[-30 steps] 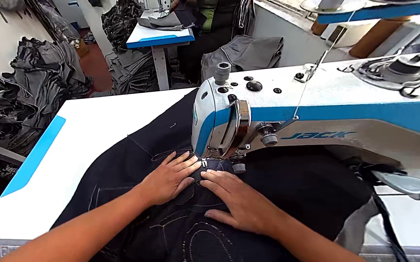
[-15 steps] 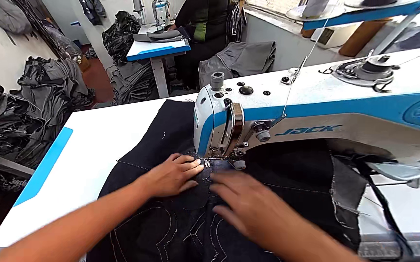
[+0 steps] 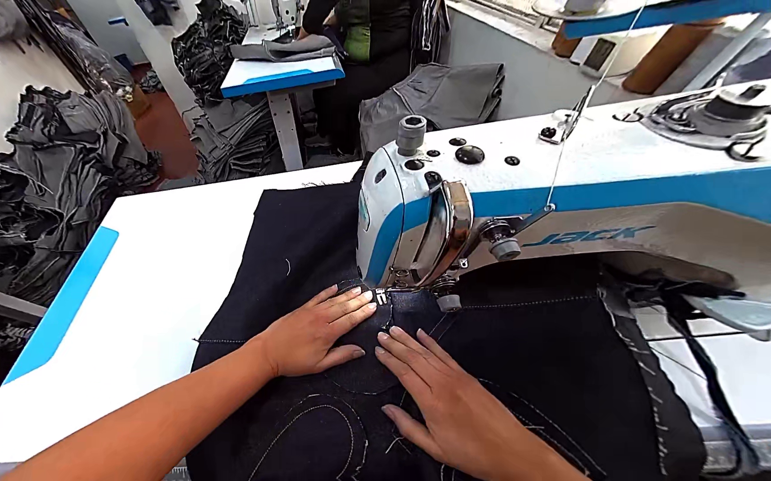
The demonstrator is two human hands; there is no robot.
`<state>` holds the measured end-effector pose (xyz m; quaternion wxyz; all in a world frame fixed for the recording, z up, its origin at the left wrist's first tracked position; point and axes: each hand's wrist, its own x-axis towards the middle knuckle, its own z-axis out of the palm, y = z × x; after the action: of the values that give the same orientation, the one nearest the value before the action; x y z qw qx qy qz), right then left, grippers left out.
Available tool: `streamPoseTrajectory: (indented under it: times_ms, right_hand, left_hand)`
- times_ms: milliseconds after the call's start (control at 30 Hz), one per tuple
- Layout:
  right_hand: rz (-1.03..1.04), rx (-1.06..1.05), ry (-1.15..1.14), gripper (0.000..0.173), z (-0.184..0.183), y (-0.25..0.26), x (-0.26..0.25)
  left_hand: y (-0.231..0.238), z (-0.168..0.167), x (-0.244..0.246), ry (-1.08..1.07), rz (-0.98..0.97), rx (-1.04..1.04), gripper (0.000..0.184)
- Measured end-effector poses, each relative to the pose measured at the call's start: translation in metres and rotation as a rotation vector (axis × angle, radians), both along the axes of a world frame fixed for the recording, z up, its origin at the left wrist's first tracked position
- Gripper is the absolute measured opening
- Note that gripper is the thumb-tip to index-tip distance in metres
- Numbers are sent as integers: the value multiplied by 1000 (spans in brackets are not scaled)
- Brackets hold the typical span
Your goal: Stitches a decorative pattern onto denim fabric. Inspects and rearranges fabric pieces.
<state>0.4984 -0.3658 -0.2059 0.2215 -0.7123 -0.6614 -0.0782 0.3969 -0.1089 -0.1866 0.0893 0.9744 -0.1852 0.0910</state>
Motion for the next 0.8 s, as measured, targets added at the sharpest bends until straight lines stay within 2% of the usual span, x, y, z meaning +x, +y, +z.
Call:
streamPoseTrajectory:
  times_ms: [300,533,700,800]
  right_hand:
    - [128,-16,-56,52,2,-2,34]
    - [427,-13,-45,45,8,7,102]
    - [479,4,-82,40,10,19,129]
    - [493,11,-116,39,10,27,142]
  left_hand:
    - [-23,0,-5,-39,158,0,62]
    - [-65,1,-3,9,460,-20,67]
    - [-83,4,2,74,605,-25,72]
    - [-93,1,7,35,681,-24,74]
